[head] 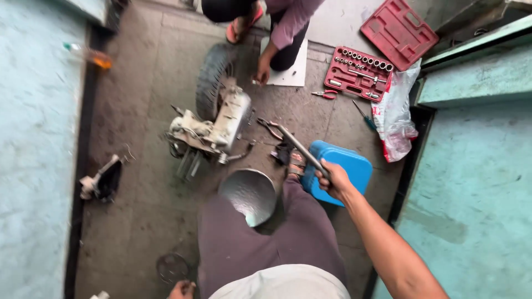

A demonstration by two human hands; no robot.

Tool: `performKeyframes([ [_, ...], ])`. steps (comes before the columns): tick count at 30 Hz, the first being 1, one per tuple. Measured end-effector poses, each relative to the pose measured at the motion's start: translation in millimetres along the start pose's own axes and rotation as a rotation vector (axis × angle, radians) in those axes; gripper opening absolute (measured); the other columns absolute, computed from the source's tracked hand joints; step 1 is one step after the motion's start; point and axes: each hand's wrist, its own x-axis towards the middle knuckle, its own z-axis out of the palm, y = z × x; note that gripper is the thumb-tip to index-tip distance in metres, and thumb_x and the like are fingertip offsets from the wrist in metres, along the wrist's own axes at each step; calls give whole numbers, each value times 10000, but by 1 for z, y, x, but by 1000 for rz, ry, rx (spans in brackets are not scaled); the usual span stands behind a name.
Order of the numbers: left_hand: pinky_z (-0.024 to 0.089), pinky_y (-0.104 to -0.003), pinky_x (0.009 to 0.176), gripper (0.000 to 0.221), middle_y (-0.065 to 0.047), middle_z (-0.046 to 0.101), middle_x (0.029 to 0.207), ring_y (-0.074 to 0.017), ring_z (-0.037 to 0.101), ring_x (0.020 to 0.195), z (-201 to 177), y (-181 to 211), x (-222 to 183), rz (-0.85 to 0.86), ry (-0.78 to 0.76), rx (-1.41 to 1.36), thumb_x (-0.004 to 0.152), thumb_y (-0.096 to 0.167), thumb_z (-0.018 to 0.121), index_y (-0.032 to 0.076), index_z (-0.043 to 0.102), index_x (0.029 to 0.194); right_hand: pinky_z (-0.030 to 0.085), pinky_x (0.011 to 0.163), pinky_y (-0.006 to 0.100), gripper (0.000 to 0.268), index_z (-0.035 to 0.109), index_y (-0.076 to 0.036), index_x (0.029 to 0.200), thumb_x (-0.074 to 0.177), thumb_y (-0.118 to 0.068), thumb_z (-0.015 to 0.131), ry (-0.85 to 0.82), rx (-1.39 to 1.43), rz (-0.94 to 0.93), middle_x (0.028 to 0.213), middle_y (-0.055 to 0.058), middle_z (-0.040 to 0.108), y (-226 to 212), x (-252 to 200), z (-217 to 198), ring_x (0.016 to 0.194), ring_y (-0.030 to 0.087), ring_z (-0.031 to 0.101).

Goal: The technician is disassembling and working on the engine and rear wheel assembly of a scooter/motorcycle.

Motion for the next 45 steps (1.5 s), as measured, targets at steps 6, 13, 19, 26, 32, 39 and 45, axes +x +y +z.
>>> performKeyframes([
  [6, 546, -384, 1010, 398, -138, 782, 1077, -281, 745, 1059, 24, 73, -47, 86, -101, 153, 833, 289, 757, 111, 733, 1188, 379, 467, 292, 263, 629, -114, 1058, 1021, -365, 557, 99, -342, -71, 776, 51, 634, -63, 61, 5, 541, 117, 481],
  [13, 579, -389, 867, 407, -66, 785, 1093, -264, 763, 984, -61, 328, -150, 235, -57, -81, 893, 370, 665, 133, 692, 1223, 493, 669, 287, 346, 689, -38, 1259, 987, -246, 634, 142, -886, -462, 854, 18, 662, -71, 154, -6, 771, 111, 589],
  [19, 522, -442, 867, 291, -81, 749, 1050, -329, 683, 1033, -21, 421, -52, 602, -194, 42, 934, 326, 649, 101, 691, 1114, 472, 631, 272, 326, 719, -54, 1226, 1020, -269, 586, 128, -826, -331, 785, -3, 627, -66, 263, -4, 699, 97, 553],
  [26, 539, -466, 845, 372, -153, 746, 1108, -377, 692, 1017, 96, 595, 138, 709, -296, -115, 1002, 402, 567, 101, 712, 1166, 417, 558, 287, 431, 704, 61, 872, 1043, -335, 690, 208, -890, -288, 678, 10, 588, -57, 386, 39, 629, 94, 507],
  [32, 538, -311, 602, 550, -104, 693, 748, -168, 680, 642, 217, 673, 249, 308, -198, -712, 1016, 510, 617, -30, 699, 945, 399, 541, 274, 345, 713, 28, 856, 1010, -278, 761, 232, -860, -285, 687, -3, 577, -40, 459, 36, 621, 70, 495],
  [39, 450, -251, 440, 406, -29, 742, 683, -62, 601, 500, 225, 704, 280, 321, -12, -901, 950, 413, 695, 8, 726, 940, 417, 578, 219, 190, 744, 34, 1034, 1026, -155, 729, 61, -662, -322, 768, -11, 626, -53, 487, 35, 646, 59, 527],
  [45, 514, -217, 454, 335, -28, 730, 702, -55, 682, 583, 230, 707, 280, 310, 20, -1045, 956, 336, 736, 4, 702, 935, 441, 612, 212, 185, 748, 42, 1086, 1031, -133, 734, 4, -708, -349, 786, -5, 638, -59, 492, 36, 678, 55, 546],
])
